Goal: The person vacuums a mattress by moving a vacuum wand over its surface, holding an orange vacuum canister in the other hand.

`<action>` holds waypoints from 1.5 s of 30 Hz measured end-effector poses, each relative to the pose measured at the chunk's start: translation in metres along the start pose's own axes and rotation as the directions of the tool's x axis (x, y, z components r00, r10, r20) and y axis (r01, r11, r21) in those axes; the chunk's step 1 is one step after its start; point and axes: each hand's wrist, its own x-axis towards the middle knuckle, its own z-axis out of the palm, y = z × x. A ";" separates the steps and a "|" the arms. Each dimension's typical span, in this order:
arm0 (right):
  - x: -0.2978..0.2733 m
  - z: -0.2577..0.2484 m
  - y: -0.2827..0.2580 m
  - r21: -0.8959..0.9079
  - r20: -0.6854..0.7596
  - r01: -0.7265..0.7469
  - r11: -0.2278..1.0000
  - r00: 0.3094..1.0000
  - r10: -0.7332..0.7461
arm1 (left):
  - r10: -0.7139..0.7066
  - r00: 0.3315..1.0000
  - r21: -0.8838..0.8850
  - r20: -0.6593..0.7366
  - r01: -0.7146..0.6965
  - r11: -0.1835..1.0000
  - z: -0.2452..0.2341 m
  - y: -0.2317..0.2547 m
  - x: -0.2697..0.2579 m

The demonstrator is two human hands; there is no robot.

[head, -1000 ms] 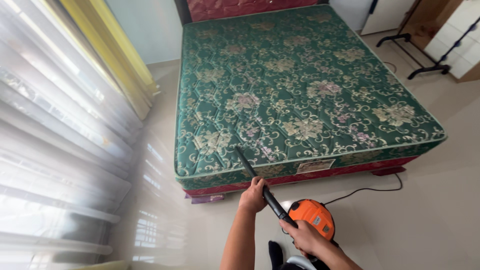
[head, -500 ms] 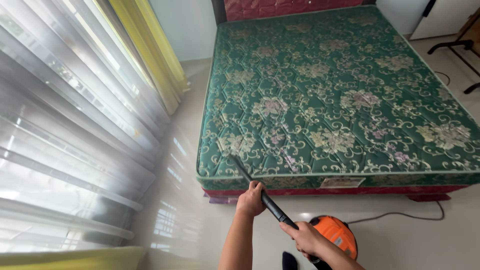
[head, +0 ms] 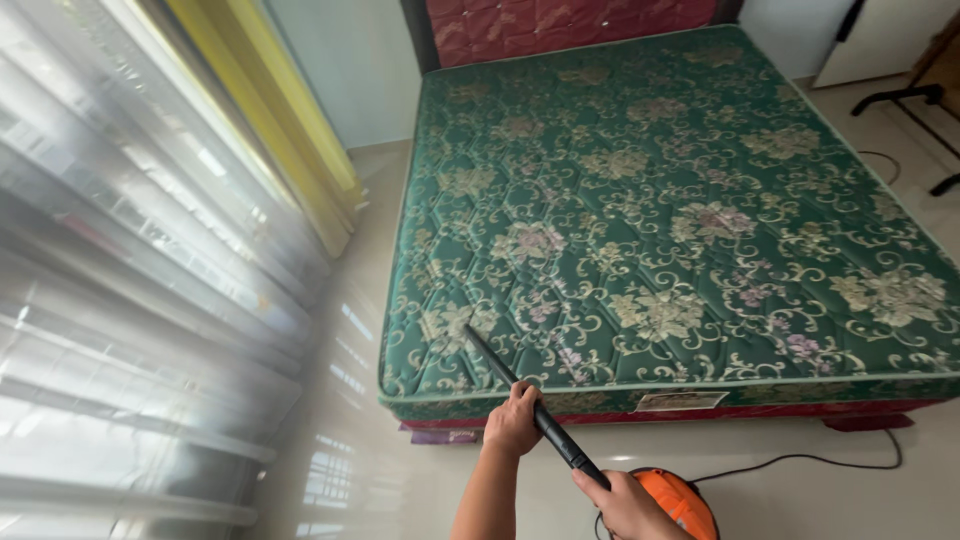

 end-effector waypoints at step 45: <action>-0.037 0.037 0.040 0.486 -0.428 -0.087 0.870 0.844 0.324 | 0.495 0.733 -0.048 0.467 -0.538 0.842 0.035 0.100 0.066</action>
